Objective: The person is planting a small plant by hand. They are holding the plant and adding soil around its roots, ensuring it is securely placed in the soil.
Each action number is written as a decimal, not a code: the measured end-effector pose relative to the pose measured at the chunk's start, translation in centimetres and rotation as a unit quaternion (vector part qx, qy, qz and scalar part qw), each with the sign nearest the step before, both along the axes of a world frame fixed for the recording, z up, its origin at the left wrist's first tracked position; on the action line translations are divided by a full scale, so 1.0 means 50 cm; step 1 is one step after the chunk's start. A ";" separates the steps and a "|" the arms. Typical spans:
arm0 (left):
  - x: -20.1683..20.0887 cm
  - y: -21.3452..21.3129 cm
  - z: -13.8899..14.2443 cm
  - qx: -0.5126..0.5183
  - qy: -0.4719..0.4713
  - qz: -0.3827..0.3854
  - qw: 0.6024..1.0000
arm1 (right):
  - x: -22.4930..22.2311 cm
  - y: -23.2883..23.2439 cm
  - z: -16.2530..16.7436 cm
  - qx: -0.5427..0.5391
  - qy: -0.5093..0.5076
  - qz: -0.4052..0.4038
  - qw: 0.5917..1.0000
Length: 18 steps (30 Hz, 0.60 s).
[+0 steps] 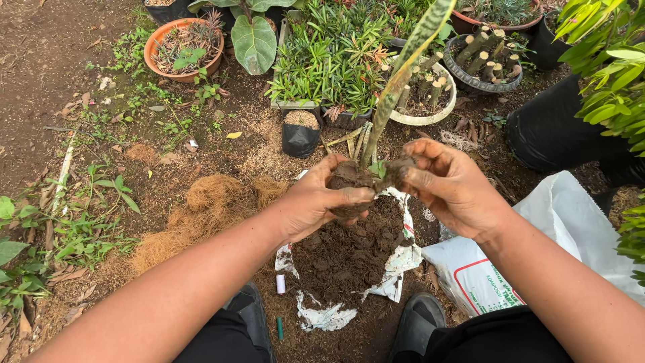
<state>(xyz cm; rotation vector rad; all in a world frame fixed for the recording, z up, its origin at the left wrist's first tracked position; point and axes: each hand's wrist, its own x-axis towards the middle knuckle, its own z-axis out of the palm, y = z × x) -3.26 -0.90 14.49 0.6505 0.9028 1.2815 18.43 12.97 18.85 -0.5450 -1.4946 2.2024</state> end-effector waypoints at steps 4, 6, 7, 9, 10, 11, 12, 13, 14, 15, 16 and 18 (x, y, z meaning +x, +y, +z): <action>-0.009 0.001 0.003 0.037 -0.023 0.038 0.998 | 0.001 0.001 0.013 -0.050 0.042 -0.039 0.997; -0.015 0.003 0.004 0.032 -0.037 0.067 0.997 | 0.004 0.007 0.023 -0.064 0.057 -0.057 0.995; -0.021 0.005 0.005 0.019 -0.039 0.072 0.996 | 0.007 0.012 0.028 -0.071 0.077 -0.042 0.994; -0.030 0.006 0.004 -0.008 -0.044 0.082 0.996 | 0.013 0.018 0.032 -0.087 0.114 -0.013 0.990; -0.031 0.005 0.002 -0.006 -0.063 0.085 0.994 | 0.013 0.019 0.029 -0.083 0.110 -0.029 0.990; -0.030 0.006 0.000 -0.004 -0.081 0.087 0.993 | 0.014 0.019 0.025 -0.079 0.106 -0.046 0.990; -0.030 0.006 -0.002 -0.001 -0.099 0.089 0.991 | 0.014 0.020 0.022 -0.075 0.102 -0.062 0.990; -0.030 0.005 -0.004 0.004 -0.097 0.084 0.992 | 0.015 0.021 0.018 -0.063 0.085 -0.064 0.992; -0.030 0.004 -0.005 0.010 -0.096 0.081 0.992 | 0.015 0.022 0.015 -0.052 0.067 -0.064 0.994; -0.029 0.003 -0.006 0.016 -0.094 0.078 0.992 | 0.013 0.022 0.012 -0.040 0.049 -0.064 0.996; -0.029 0.001 -0.005 0.014 -0.082 0.077 0.994 | 0.010 0.022 0.010 -0.032 0.044 -0.059 0.997; -0.027 0.000 -0.004 0.012 -0.055 0.073 0.996 | 0.002 0.020 0.007 -0.014 0.036 -0.050 0.998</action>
